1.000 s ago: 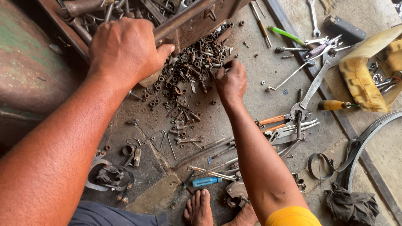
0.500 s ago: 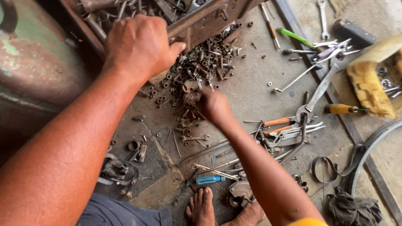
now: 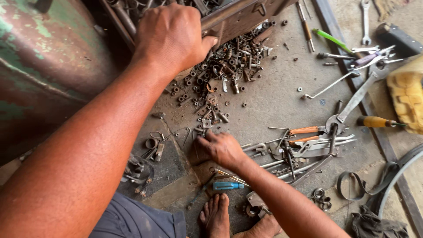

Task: The person sits on the floor and sorts through a large pile of mixed nuts, bolts, and washers. They pick up individual pieces, inspect them, and place them into a metal tray or set them aside on the floor.

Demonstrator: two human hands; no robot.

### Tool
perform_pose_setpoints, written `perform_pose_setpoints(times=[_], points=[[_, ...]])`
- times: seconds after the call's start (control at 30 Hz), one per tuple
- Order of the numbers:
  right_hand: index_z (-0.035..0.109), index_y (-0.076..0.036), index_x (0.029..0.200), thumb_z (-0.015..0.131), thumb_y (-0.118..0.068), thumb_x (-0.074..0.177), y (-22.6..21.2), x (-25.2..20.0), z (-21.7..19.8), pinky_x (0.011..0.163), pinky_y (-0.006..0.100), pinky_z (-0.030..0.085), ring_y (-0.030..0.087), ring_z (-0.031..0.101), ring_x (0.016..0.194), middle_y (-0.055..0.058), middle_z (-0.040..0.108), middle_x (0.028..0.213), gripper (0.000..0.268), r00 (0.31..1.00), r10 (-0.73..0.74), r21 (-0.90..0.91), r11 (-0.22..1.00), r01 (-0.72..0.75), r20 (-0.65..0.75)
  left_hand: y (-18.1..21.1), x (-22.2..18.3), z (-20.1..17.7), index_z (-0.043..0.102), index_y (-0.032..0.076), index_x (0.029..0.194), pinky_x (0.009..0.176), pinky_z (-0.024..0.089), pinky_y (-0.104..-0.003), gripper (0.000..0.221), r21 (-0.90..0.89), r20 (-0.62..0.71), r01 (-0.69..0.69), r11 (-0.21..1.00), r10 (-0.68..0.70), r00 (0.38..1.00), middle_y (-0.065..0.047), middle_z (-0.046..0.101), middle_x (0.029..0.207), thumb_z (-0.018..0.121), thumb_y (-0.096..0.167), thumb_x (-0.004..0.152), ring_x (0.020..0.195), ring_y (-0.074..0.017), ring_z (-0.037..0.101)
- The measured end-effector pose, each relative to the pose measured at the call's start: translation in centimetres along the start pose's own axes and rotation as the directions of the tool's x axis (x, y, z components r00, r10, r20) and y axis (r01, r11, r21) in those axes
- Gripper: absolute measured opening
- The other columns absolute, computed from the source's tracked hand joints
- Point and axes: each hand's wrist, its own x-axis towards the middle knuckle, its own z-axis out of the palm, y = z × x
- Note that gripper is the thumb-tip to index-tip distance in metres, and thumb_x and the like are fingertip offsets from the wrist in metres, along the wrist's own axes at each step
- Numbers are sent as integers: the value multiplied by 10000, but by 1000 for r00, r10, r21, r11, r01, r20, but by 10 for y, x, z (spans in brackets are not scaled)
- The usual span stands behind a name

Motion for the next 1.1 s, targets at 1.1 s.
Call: perform_pose_setpoints(times=[1.1], points=[[677, -280, 1312, 571, -246, 1007, 36, 98, -35, 759, 433, 567, 292, 678, 864, 134, 647, 1154, 324, 930, 341, 59, 940, -336, -138, -2, -3, 7, 752, 27, 859, 644, 591, -436, 556, -62, -172, -61, 996, 50, 984, -192, 718, 827, 865, 570, 820, 749, -301, 723]])
